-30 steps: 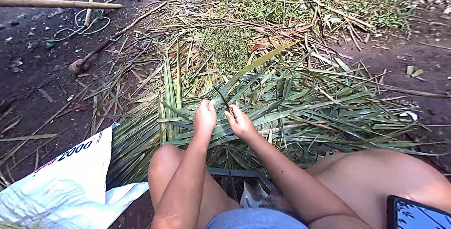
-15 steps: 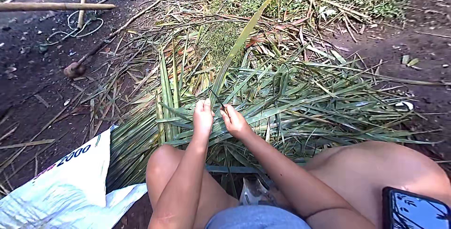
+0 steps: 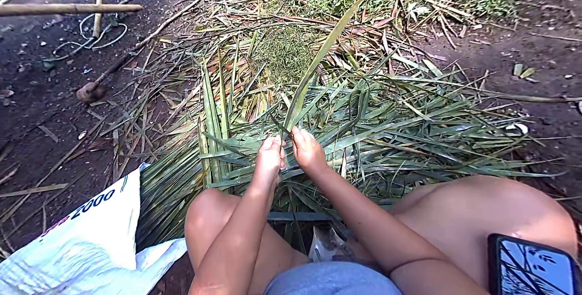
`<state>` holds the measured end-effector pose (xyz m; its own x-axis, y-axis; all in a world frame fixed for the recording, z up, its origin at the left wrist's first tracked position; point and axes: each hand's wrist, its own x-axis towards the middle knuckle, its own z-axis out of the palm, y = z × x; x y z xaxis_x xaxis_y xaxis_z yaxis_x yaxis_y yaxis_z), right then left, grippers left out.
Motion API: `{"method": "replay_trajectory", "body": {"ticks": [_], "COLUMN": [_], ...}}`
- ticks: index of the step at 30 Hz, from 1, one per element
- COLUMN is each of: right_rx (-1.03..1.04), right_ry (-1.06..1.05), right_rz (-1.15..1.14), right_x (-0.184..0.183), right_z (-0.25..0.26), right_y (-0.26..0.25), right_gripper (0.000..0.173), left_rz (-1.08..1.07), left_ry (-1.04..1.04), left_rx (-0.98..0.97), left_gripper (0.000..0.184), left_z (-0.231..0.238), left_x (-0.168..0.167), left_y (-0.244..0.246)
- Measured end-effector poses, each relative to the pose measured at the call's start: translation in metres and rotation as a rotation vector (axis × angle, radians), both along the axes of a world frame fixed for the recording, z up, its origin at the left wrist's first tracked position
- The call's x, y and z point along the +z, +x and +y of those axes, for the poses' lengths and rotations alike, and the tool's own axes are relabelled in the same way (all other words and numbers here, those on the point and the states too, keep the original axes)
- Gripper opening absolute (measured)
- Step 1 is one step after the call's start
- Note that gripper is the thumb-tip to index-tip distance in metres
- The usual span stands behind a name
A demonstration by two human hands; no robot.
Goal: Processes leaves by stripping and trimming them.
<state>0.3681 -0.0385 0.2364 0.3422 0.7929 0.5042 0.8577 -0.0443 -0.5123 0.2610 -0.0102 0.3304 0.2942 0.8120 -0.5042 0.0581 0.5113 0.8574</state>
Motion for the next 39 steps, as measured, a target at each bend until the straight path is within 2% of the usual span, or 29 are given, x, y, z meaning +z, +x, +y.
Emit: {"method": "replay_trajectory", "body": {"ticks": [4, 7, 9, 10, 11, 13, 15, 17, 22, 27, 31, 33, 35, 37, 39], "right_rx": [-0.074, -0.132, -0.079, 0.005, 0.117, 0.323, 0.491, 0.524, 0.466, 0.269, 0.169, 0.158, 0.154, 0.142, 0.099], "right_ry": [-0.054, -0.262, -0.277, -0.298, -0.341, -0.333, -0.296, -0.317, -0.355, -0.193, -0.046, 0.013, 0.035, 0.027, 0.040], "right_rz": [-0.019, 0.091, 0.115, 0.198, 0.354, 0.830, 1.340, 1.583, 1.674, 1.770, 1.780, 1.798, 1.804, 1.819, 1.843], "right_x": [0.006, 0.021, 0.024, 0.026, 0.030, 0.030, 0.034, 0.033, 0.021, 0.007, 0.003, 0.002, 0.001, 0.005, 0.008], "right_z": [0.001, 0.005, 0.006, 0.005, 0.004, 0.003, 0.001, 0.000, 0.005, 0.003, -0.005, -0.007, -0.005, -0.006, -0.006], "right_y": [0.009, 0.030, 0.048, 0.055, 0.060, 0.062, 0.060, 0.064, 0.075, 0.107, 0.128, 0.134, 0.139, 0.142, 0.143], "right_gripper": [0.037, 0.045, 0.042, 0.042, 0.042, 0.042, 0.031, 0.038, 0.036, 0.037, 0.033, 0.027, 0.016, 0.016, 0.015], "left_rz": [-0.021, -0.014, -0.005, 0.001, 0.004, 0.008, 0.022, 0.050, 0.128, 0.235, 0.343, 0.522, 0.789, 1.004, 1.115], "left_ry": [-0.131, -0.193, -0.209, -0.210, -0.210, -0.204, -0.199, -0.200, -0.203, -0.109, 0.047, 0.172, 0.300, 0.372, 0.419], "left_rx": [-0.021, -0.085, -0.106, -0.105, -0.103, -0.111, -0.154, -0.205, -0.277, -0.426, -0.493, -0.572, -0.618, -0.601, -0.547], "left_gripper": [0.022, 0.024, 0.025, 0.024, 0.024, 0.024, 0.023, 0.023, 0.021, 0.024, 0.024, 0.021, 0.019, 0.028, 0.034], "left_z": [0.002, -0.001, -0.003, -0.002, -0.001, 0.001, 0.003, 0.005, 0.013, 0.032, 0.061, 0.081, 0.100, 0.117, 0.133], "left_x": [0.003, 0.001, 0.000, -0.002, -0.003, -0.006, -0.008, -0.009, -0.009, 0.000, 0.022, 0.032, 0.042, 0.050, 0.057], "left_y": [-0.002, -0.006, -0.008, -0.010, -0.012, -0.018, -0.024, -0.030, -0.051, -0.097, -0.141, -0.164, -0.185, -0.205, -0.229]}}
